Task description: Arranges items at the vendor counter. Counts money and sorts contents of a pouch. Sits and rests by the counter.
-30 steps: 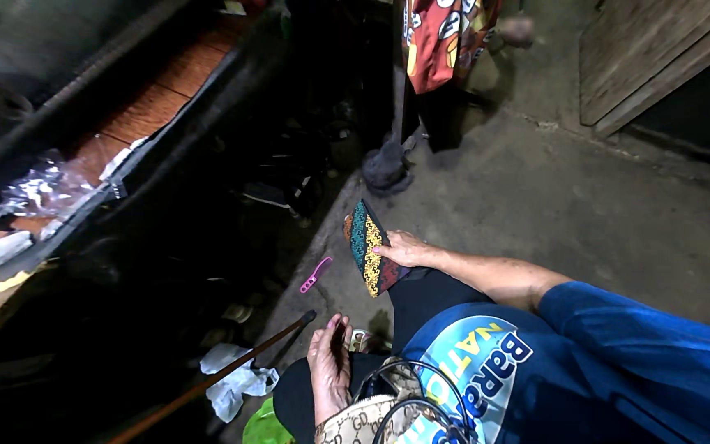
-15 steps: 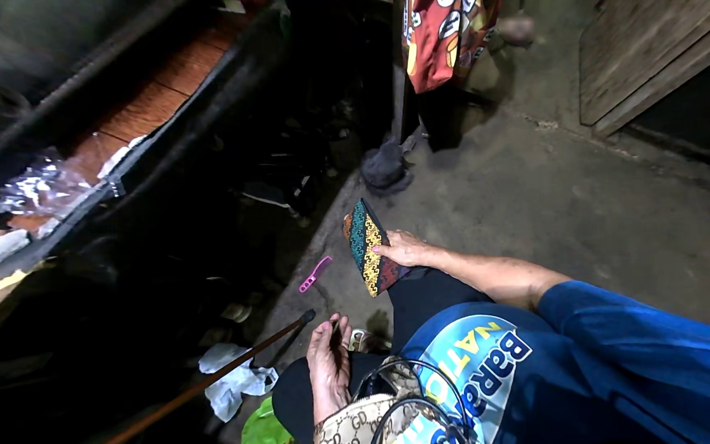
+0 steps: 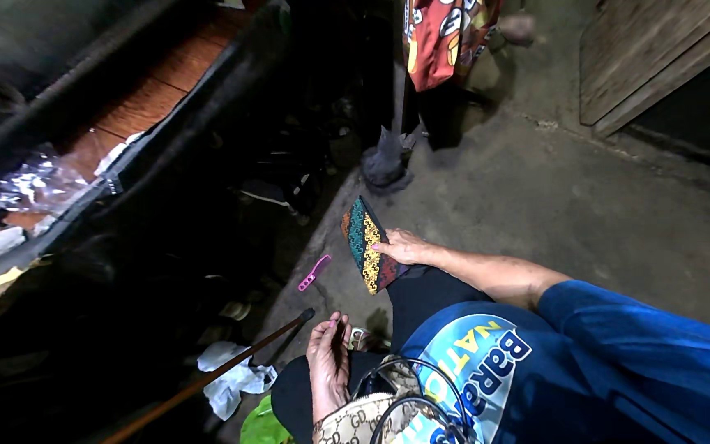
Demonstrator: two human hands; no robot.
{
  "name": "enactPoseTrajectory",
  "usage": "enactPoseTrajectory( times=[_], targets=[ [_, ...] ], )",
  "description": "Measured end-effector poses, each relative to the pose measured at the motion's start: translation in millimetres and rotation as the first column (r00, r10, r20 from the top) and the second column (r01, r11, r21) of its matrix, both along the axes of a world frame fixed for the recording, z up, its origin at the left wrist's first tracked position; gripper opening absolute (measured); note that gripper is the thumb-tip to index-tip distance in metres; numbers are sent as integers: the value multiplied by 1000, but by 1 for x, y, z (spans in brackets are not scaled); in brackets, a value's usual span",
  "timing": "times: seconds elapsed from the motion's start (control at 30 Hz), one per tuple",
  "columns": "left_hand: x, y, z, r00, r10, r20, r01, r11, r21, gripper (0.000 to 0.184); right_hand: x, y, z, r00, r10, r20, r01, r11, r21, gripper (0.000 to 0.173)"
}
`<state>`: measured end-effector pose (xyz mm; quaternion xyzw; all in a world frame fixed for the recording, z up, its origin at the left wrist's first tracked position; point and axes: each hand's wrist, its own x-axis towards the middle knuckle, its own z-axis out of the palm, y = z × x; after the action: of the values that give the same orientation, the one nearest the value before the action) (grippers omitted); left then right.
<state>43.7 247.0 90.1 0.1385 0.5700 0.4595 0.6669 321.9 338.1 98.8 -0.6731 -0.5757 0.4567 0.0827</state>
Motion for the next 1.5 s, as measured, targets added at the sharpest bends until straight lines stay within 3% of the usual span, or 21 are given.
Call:
enactPoseTrajectory(
  times=[0.43, 0.7, 0.77, 1.1, 1.27, 1.37, 1.5],
  targets=[
    [-1, 0, 4, 1000, -5, -8, 5, 1000, 8, 12, -1, -1, 0, 1000, 4, -24, -3, 999, 38, 61],
    [-3, -3, 1, 1000, 13, 9, -14, 999, 43, 2, -3, -7, 2, 992, -113, -48, 114, 993, 18, 64],
    [-3, -1, 0, 999, 32, 20, -32, 999, 20, 6, -8, -5, 7, 993, -108, -38, 110, 994, 29, 63],
    [-4, 2, 2, 996, 23, 83, -21, 1000, -19, 18, -33, -30, 26, 984, 89, 153, -129, 951, 280, 61],
    [-6, 0, 14, 988, -114, 108, 111, 993, 30, 42, -71, -54, 53, 966, 247, -76, -239, 966, 96, 54],
    [-9, -5, 21, 967, -188, 174, 174, 980, 96, 53, -82, -60, 53, 928, 351, -128, -357, 934, -26, 50],
    [-8, -4, 17, 961, -136, 241, 97, 981, 168, 54, -80, -60, 47, 932, 335, -140, -342, 939, -30, 45]
  ],
)
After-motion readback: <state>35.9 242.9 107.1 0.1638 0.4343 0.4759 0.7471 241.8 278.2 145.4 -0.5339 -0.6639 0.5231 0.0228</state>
